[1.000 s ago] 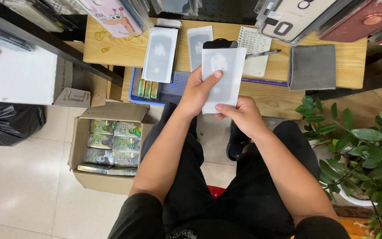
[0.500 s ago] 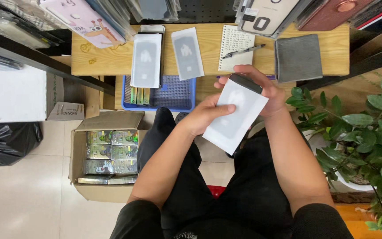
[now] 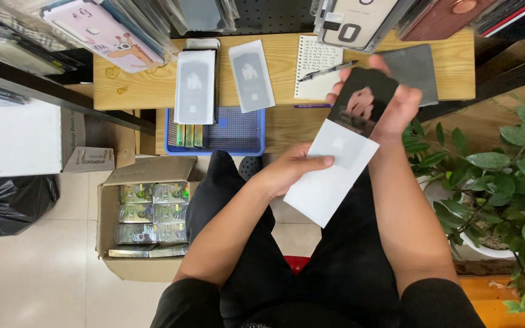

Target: The person picks up several mobile phone screen protectors by hand, moves them between a blue plastic tray and their lap, and finally gathers the stack to place them into a product box.

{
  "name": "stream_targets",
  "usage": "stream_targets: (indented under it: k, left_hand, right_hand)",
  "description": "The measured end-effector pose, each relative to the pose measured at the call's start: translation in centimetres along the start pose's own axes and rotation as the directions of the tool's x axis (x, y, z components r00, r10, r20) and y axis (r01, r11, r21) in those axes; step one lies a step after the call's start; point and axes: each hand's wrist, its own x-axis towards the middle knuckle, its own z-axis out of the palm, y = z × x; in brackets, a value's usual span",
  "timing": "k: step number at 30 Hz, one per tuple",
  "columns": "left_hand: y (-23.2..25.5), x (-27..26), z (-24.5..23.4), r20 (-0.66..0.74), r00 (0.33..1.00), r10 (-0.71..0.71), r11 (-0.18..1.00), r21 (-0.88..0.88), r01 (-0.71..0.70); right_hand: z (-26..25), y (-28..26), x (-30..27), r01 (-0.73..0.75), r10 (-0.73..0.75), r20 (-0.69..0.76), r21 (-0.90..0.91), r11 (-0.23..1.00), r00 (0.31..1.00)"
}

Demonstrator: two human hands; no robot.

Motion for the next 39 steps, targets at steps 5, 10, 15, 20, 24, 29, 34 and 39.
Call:
stream_targets:
  k: [5,10,15,20,24,29,34,39]
  left_hand:
    - [-2.0,0.7,-2.0,-0.074,0.95,-0.302,0.951,0.047,0.306]
    - [-2.3,1.5,-3.8,0.17,0.948,-0.27,0.878,-0.361,0.315]
    - [-1.1,1.4,-2.6,-0.142,0.968,-0.207,0.876,-0.467,0.119]
    - [-3.0,1.9,-4.1,-0.088,0.992,-0.091,0.874,-0.484,0.037]
    - [-2.4,1.8,-3.9,-0.055,0.997,-0.052,0.852,-0.524,0.015]
    - [-2.8,1.1,-3.6,0.025,0.999,0.048,0.777,-0.629,-0.022]
    - [-3.8,1.1,-3.6,0.0,0.999,-0.041,0.757,-0.652,0.031]
    - [0.5,-1.1,1.7,-0.005,0.999,-0.042,0.77,-0.637,0.029]
  right_hand:
    - [0.3,-3.4,-0.2,0.205,-0.187,-0.527,-0.023,0.978,0.829]
    - [2.7,-1.1,0.3,0.097,-0.089,-0.484,-0.008,0.995,0.871]
    - [-1.0,2.9,-0.6,-0.01,0.012,-0.296,0.007,1.0,0.955]
    - [1.5,4.2,-0.4,-0.048,0.047,-0.208,0.003,0.999,0.977]
    - [1.7,4.4,-0.2,-0.02,0.02,-0.2,0.001,1.0,0.98]
    - [2.2,3.9,-0.1,-0.023,0.03,-0.101,0.065,0.998,0.994]
    - [2.2,3.8,-0.3,-0.024,0.029,-0.07,0.067,0.997,0.997]
    - [0.8,3.7,-0.3,-0.079,0.073,0.044,0.173,0.982,0.996]
